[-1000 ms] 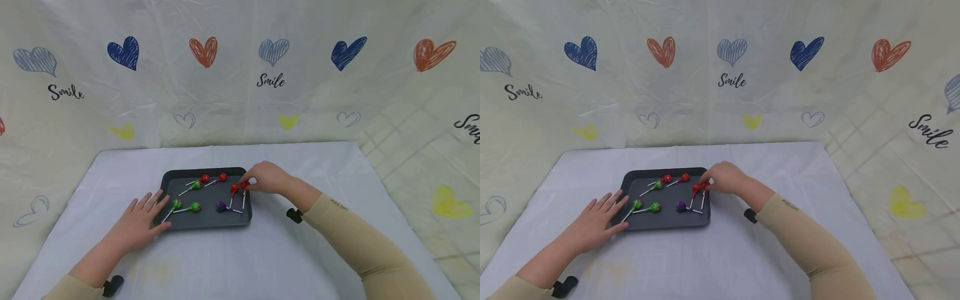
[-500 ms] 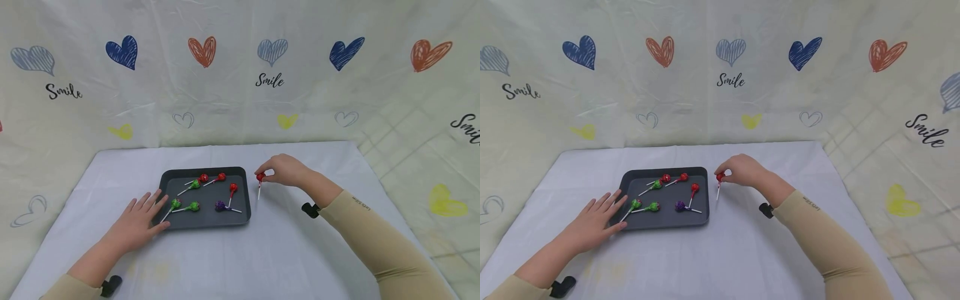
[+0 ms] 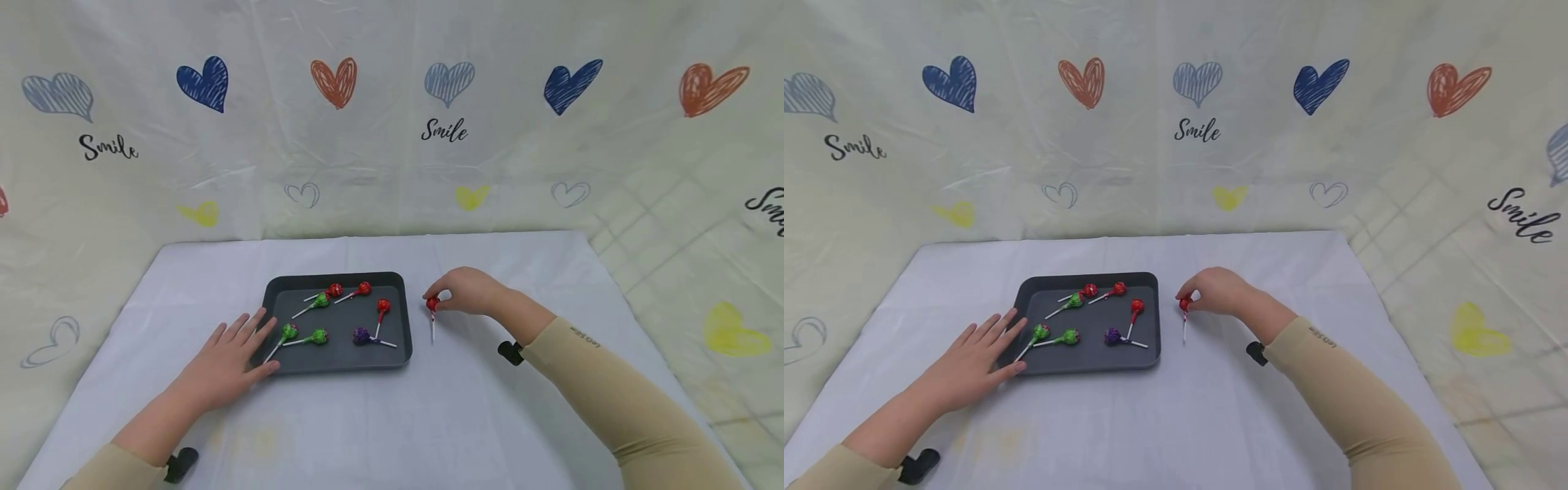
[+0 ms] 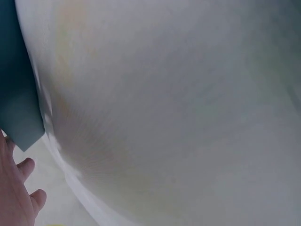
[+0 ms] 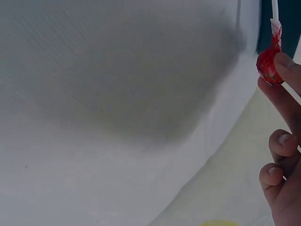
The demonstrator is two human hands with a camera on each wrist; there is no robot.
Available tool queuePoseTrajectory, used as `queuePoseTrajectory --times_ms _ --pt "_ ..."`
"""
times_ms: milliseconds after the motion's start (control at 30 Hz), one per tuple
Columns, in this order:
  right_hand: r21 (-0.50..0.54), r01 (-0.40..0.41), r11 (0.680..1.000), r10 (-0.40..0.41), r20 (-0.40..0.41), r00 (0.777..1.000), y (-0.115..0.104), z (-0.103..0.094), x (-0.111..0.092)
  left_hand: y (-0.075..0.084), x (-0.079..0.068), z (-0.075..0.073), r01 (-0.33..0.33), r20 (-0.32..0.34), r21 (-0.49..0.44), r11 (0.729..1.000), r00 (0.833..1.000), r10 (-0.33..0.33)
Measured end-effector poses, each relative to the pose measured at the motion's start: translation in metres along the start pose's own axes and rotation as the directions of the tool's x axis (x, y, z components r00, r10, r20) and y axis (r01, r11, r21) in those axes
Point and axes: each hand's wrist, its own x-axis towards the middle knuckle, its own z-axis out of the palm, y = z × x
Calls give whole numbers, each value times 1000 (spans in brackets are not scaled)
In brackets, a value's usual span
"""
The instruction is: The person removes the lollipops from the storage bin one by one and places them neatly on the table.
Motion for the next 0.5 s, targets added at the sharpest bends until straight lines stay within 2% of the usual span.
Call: queuePoseTrajectory --times_ms 300,500 --pt "50 -49 998 46 42 998 7 12 6 0 0 1 1 3 2 1000 1000 -1" --pt "77 -48 996 45 43 998 11 15 8 -1 0 1 7 9 -2 1000 1000 -7"
